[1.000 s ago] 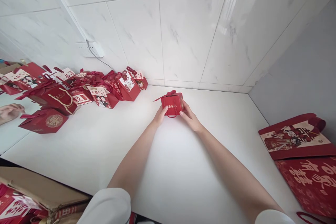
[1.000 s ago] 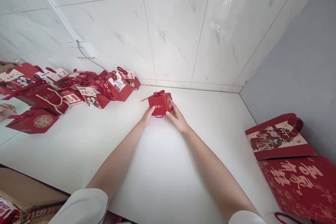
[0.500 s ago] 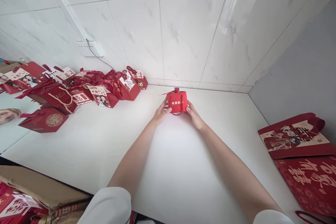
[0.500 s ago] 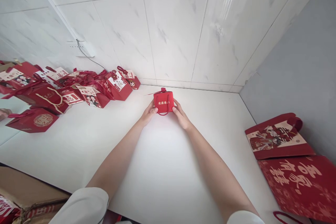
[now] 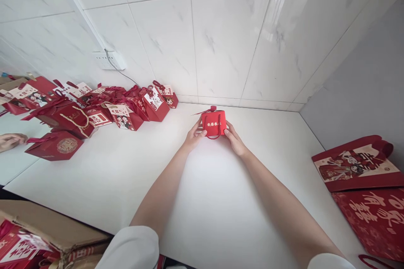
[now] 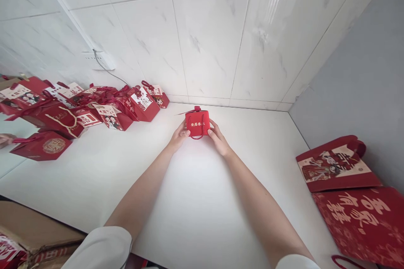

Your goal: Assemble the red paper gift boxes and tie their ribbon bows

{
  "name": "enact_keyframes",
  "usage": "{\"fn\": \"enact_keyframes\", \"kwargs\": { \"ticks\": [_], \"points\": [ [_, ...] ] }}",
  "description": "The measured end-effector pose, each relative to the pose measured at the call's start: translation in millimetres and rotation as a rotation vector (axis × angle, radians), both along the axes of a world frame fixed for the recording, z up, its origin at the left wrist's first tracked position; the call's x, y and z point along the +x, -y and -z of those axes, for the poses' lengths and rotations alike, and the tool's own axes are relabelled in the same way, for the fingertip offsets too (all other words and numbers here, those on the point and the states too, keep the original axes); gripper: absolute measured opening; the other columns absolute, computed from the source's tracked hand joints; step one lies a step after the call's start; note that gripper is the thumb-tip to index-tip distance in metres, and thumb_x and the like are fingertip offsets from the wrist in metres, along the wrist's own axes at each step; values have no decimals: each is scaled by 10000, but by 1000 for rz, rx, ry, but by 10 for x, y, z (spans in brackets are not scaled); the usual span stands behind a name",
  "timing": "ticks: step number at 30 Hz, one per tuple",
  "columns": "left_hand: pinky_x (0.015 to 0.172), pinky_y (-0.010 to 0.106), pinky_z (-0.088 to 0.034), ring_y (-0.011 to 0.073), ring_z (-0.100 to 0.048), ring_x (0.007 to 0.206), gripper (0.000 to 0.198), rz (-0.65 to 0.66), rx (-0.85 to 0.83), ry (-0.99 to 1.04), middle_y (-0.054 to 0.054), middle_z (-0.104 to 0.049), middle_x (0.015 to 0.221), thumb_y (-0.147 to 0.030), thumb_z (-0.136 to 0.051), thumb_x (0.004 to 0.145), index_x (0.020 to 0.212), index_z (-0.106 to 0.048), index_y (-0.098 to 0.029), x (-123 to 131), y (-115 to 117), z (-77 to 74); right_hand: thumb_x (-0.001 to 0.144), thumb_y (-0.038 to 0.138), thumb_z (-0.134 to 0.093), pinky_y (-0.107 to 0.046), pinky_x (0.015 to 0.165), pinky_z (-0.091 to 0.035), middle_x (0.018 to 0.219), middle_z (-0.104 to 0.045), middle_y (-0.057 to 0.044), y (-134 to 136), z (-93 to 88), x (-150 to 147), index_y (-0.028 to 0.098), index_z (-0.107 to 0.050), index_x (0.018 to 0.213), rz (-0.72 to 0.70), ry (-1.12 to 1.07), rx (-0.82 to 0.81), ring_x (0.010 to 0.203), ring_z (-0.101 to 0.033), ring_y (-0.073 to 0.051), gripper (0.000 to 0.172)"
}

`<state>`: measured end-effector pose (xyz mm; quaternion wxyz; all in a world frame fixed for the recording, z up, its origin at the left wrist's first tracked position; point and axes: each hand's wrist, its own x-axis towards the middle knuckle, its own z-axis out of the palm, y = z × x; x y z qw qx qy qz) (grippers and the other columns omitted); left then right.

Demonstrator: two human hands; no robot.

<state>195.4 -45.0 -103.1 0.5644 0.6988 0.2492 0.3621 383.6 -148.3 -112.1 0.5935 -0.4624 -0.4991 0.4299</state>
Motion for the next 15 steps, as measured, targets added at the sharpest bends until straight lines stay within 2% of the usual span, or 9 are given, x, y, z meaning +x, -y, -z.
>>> {"fn": "enact_keyframes", "kwargs": {
  "ticks": [11,15],
  "points": [
    [912,394,-475,261,-558,1121,774,-14,-1,12,93,-491,1361,-457,-623,790,1451,-259,-285,7,-16,30,910,524,-453,-479,1079,-333,1338,-499,-32,-16,21,12,346,-276,1422,11,24,6,1221,-481,-239,571],
    [989,413,-430,263,-527,1183,731,15,-13,59,86,-499,1365,-429,-625,797,1434,-313,-254,30,-4,18,903,526,-461,-481,1032,-395,1307,-506,-57,-15,36,10,341,-260,1426,60,69,28,1174,-517,-243,589]
  ]
}}
